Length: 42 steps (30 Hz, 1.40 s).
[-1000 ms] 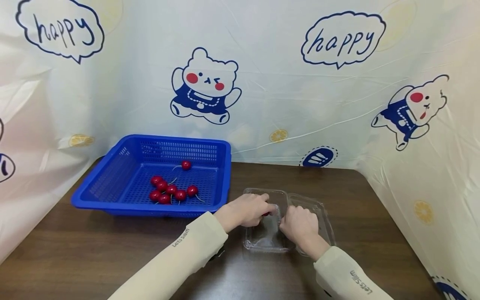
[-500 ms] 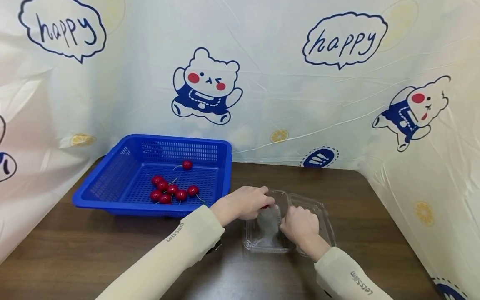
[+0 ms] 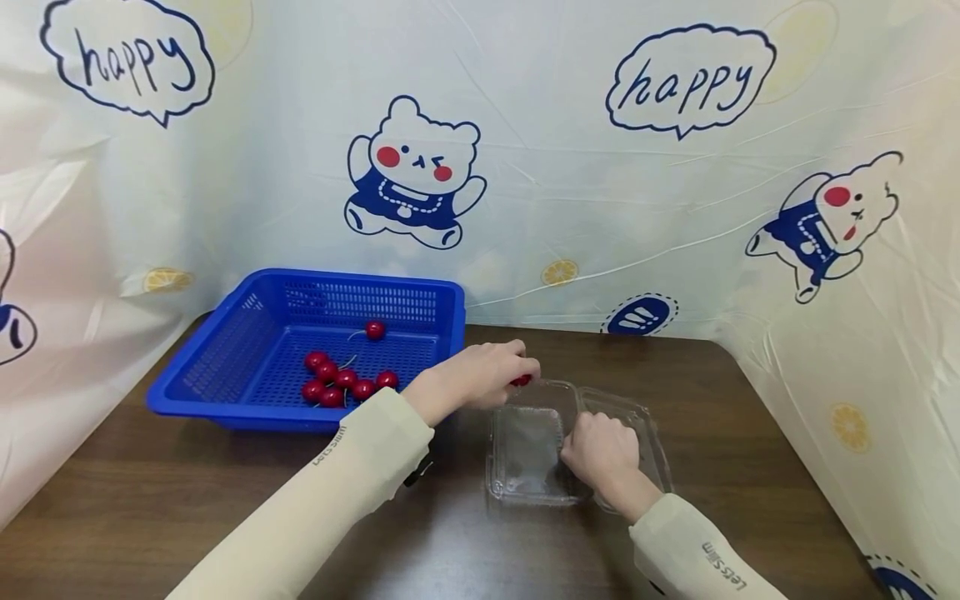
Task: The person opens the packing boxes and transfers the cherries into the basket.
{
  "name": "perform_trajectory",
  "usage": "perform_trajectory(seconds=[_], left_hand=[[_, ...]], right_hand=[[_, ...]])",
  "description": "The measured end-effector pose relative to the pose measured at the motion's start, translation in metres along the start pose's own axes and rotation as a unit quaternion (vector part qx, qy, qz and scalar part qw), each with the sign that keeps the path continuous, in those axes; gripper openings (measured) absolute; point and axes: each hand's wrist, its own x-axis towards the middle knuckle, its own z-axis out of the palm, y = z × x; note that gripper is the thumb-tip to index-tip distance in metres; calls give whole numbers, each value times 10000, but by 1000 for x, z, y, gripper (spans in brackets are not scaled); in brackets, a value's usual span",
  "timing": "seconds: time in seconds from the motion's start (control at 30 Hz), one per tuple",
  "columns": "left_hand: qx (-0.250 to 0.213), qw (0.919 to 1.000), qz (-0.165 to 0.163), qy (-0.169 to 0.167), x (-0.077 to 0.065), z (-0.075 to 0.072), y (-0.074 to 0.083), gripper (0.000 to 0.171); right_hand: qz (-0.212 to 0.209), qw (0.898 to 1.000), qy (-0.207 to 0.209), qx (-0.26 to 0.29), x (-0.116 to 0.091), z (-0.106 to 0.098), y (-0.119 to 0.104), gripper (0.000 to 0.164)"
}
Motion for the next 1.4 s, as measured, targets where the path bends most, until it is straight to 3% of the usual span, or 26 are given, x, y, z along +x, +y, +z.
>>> perform_trajectory(seconds=[0.2, 0.57, 0.93, 1.4], left_hand=[[-50, 9997, -188, 142, -5, -6, -13, 30], [526, 9972, -256, 469, -23, -27, -35, 30], [168, 9973, -543, 471, -41, -37, -63, 25], [-289, 9918, -1151, 472, -75, -32, -103, 29]], right_hand=[[17, 10000, 48, -1, 0, 0, 0, 24], [6, 10000, 98, -18, -1, -2, 0, 26], [-29, 9999, 97, 0, -1, -1, 0, 26], [8, 10000, 16, -9, 1, 0, -1, 25]])
